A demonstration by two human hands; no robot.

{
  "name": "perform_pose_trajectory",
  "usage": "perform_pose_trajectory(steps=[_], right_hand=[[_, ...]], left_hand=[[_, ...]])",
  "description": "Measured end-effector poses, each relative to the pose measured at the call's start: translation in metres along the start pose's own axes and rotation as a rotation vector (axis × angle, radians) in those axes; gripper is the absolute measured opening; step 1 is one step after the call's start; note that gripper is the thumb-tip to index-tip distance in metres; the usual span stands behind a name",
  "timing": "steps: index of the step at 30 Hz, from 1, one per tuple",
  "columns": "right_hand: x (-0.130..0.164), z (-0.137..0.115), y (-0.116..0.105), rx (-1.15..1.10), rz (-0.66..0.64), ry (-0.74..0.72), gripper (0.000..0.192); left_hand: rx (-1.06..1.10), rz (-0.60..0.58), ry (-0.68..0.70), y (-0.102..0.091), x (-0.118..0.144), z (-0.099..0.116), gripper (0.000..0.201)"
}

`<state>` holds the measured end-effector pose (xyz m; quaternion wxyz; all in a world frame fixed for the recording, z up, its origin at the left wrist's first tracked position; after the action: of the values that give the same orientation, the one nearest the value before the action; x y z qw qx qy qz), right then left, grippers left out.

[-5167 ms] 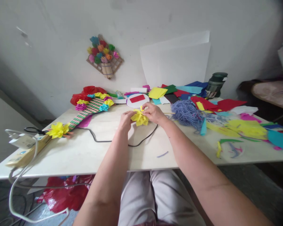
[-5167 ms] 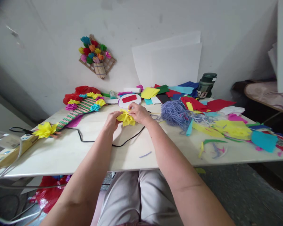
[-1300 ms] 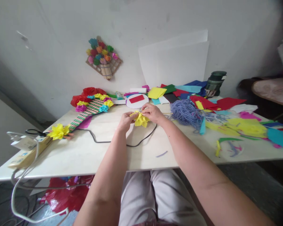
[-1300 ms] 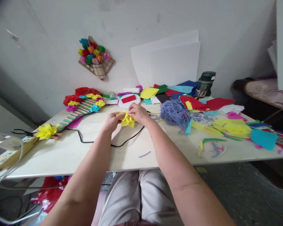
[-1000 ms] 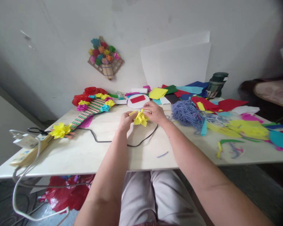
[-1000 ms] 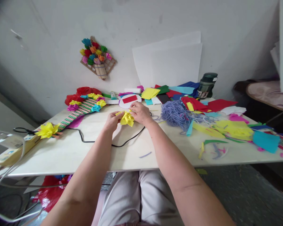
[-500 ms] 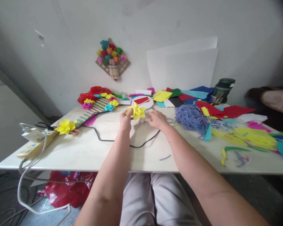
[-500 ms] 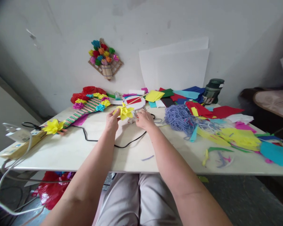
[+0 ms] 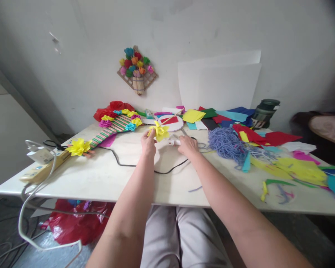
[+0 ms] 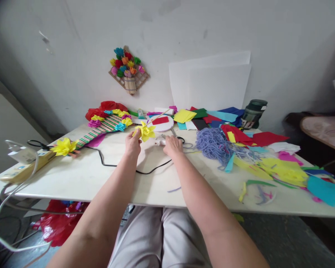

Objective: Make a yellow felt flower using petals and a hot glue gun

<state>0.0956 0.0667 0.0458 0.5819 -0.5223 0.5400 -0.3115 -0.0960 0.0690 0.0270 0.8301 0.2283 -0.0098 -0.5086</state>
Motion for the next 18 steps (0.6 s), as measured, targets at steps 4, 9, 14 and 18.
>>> perform_pose_trajectory(steps=[4,9,14,18], right_hand=[[-0.002,0.038,-0.004,-0.228,0.1,0.248,0.013],[-0.003,0.069,0.013,-1.092,0.319,0.542,0.008],[-0.006,0.063,0.02,-1.851,0.431,0.618,0.025],[-0.007,0.061,0.012,-2.1,0.452,0.584,0.026]], left_hand=[[0.052,0.053,-0.008,-0.007,-0.002,-0.001,0.045],[0.041,-0.014,-0.028,0.0,0.0,-0.003,0.044],[0.062,-0.208,-0.13,0.02,0.007,-0.009,0.043],[0.049,-0.316,-0.188,0.03,0.014,-0.013,0.04]])
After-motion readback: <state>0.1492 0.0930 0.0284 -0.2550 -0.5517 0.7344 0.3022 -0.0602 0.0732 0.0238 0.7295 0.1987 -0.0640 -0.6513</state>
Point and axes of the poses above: each hand's wrist, its own x-axis away from the middle knuckle, its own y-axis out of the palm, z = x × y, the point moved 8 cm from there along -x, towards the middle knuckle, and after that the axes turned 1 degree about -z, right-handed, at the moved point
